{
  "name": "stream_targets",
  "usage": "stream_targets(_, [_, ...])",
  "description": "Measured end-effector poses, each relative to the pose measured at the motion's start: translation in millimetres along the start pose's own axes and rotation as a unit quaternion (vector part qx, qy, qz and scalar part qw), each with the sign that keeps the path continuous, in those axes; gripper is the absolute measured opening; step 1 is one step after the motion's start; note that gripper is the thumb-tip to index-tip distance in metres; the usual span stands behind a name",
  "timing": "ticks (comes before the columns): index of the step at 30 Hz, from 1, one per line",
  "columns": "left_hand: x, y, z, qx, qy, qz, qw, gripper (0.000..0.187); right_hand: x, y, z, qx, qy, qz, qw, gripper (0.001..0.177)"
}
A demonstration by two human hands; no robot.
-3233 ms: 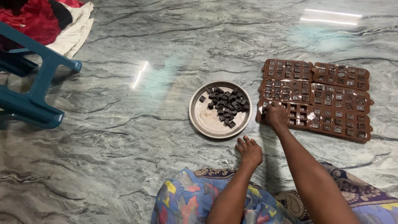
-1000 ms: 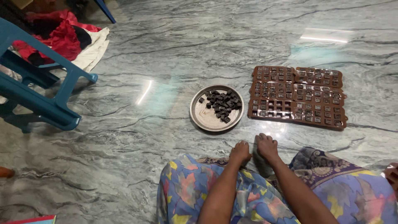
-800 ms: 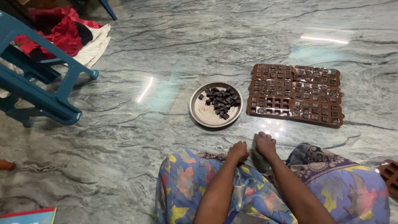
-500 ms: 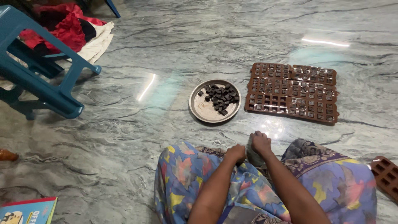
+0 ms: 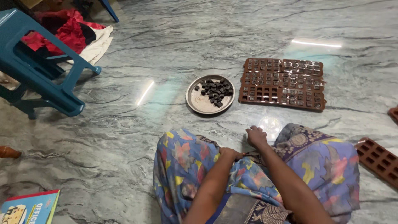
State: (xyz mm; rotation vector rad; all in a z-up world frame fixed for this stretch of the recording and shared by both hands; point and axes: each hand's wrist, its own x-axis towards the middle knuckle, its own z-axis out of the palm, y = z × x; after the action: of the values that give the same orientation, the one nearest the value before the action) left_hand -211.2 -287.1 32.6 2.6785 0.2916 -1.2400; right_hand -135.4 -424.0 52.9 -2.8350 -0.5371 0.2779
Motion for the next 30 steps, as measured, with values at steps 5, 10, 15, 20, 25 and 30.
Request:
stream_targets(5, [-1, -6, -5, 0.01, -0.042, 0.004, 0.999, 0.073, -14, 8, 1, 0.013, -0.007, 0.01, 1.0, 0.043])
stream_targets(10, [0, -2, -14, -0.006, -0.064, 0.094, 0.994, 0.052, -20, 13, -2, 0.014, -0.019, 0.002, 1.0, 0.043])
stream_targets(15, [4, 5, -18, 0.017, -0.049, 0.146, 0.988, 0.038, -21, 15, -1, 0.0, -0.058, -0.072, 0.996, 0.044])
stream_targets(20, [3, 12, -21, -0.04, 0.056, 0.053, 0.996, 0.034, -19, 12, -1, 0.004, -0.07, -0.073, 0.995, 0.043])
stream_targets(25, [7, 9, -20, -0.052, 0.062, 0.06, 0.995, 0.034, -14, 10, 3, 0.014, -0.082, -0.082, 0.993, 0.046])
stream_targets(30, [8, 6, -16, -0.101, 0.137, 0.067, 0.983, 0.038, -5, 7, 4, 0.051, -0.099, -0.12, 0.987, 0.04])
